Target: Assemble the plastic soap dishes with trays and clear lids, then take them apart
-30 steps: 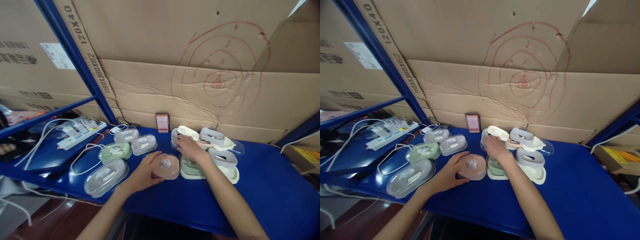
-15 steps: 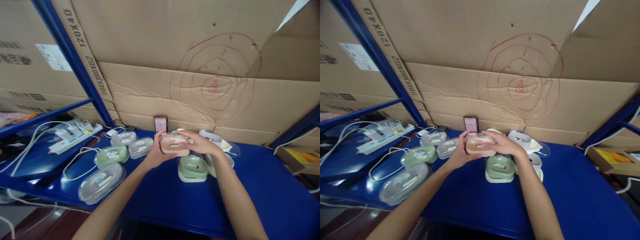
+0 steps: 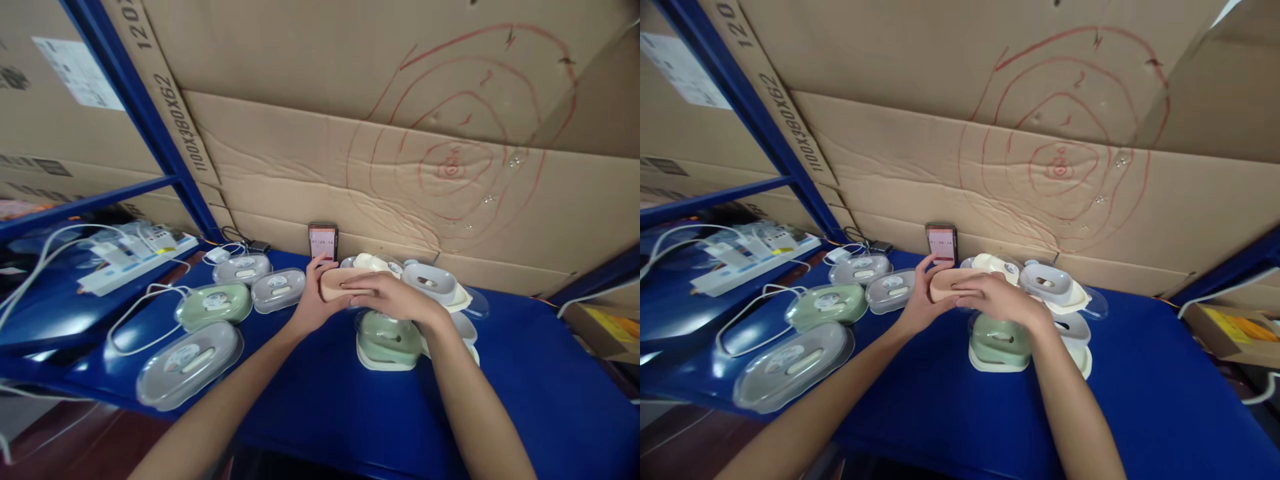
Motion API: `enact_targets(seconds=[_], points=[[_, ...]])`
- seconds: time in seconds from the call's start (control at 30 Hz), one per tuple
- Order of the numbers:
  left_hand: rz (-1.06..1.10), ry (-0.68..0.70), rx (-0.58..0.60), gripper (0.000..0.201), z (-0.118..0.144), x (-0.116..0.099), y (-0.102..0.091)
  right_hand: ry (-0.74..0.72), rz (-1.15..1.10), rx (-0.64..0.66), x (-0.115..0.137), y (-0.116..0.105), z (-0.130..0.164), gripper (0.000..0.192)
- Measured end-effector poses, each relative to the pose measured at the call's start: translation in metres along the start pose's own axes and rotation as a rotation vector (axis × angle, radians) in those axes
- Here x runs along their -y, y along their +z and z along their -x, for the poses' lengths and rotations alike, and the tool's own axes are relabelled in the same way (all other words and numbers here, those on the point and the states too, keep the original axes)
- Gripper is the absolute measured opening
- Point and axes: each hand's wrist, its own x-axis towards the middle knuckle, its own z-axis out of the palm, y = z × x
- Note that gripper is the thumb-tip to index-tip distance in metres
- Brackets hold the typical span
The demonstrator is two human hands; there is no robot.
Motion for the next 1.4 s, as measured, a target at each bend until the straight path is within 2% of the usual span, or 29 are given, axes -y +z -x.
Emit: enact_targets(seconds=[0.13,0.27,0.37,0.47,0.57,0.63,0.7,0.8,0.9,1.0,1.07,1.17,1.3,1.4], points=[[0.0,0.018,0.005,0.12,0.003,0.012,0.005,0.097,-0.058,0.006,-0.001,-0.002,0.002,0.032],[-0.004,0.034,0.003,0.113,0.01,0.016,0.016,0.051,0.074,-0.098,0.009,-0.005,0.004,0.035],[-0.011,0.056,0.014,0.121,0.016,0.016,0.023,0.074,0.19,-0.197,0.008,-0.011,0.005,0.036],[-0.214,0.143,0.09,0.119,0.019,0.015,0.03,0.153,0.328,-0.337,-0.011,-0.025,0.013,0.038],[-0.493,0.215,0.246,0.094,0.019,0.013,0.037,0.218,0.428,-0.424,-0.036,-0.039,0.026,0.035],[-0.575,0.217,0.308,0.079,0.019,0.011,0.042,0.241,0.459,-0.446,-0.047,-0.044,0.031,0.032],[-0.637,0.199,0.321,0.076,0.019,0.008,0.046,0.252,0.492,-0.457,-0.051,-0.041,0.031,0.031],[-0.741,0.155,0.323,0.078,0.018,0.002,0.045,0.225,0.517,-0.436,-0.046,-0.025,0.022,0.031],[-0.826,0.124,0.301,0.072,0.016,-0.006,0.024,0.155,0.504,-0.332,-0.031,-0.002,0.01,0.033],[-0.914,0.049,0.168,0.062,0.016,-0.012,-0.021,0.125,0.482,-0.203,-0.015,0.016,0.001,0.035],[-0.96,-0.036,0.059,0.066,0.02,-0.014,-0.054,0.116,0.47,-0.153,-0.006,0.024,-0.003,0.034],[-0.953,-0.102,0.047,0.058,0.032,-0.015,-0.088,0.085,0.465,-0.126,0.004,0.037,-0.009,0.032],[-0.824,-0.124,0.074,0.06,0.045,-0.016,-0.099,0.002,0.469,-0.053,0.019,0.069,-0.021,0.028],[-0.668,-0.158,0.011,0.067,0.045,-0.016,-0.098,-0.058,0.482,-0.041,0.026,0.104,-0.03,0.045]])
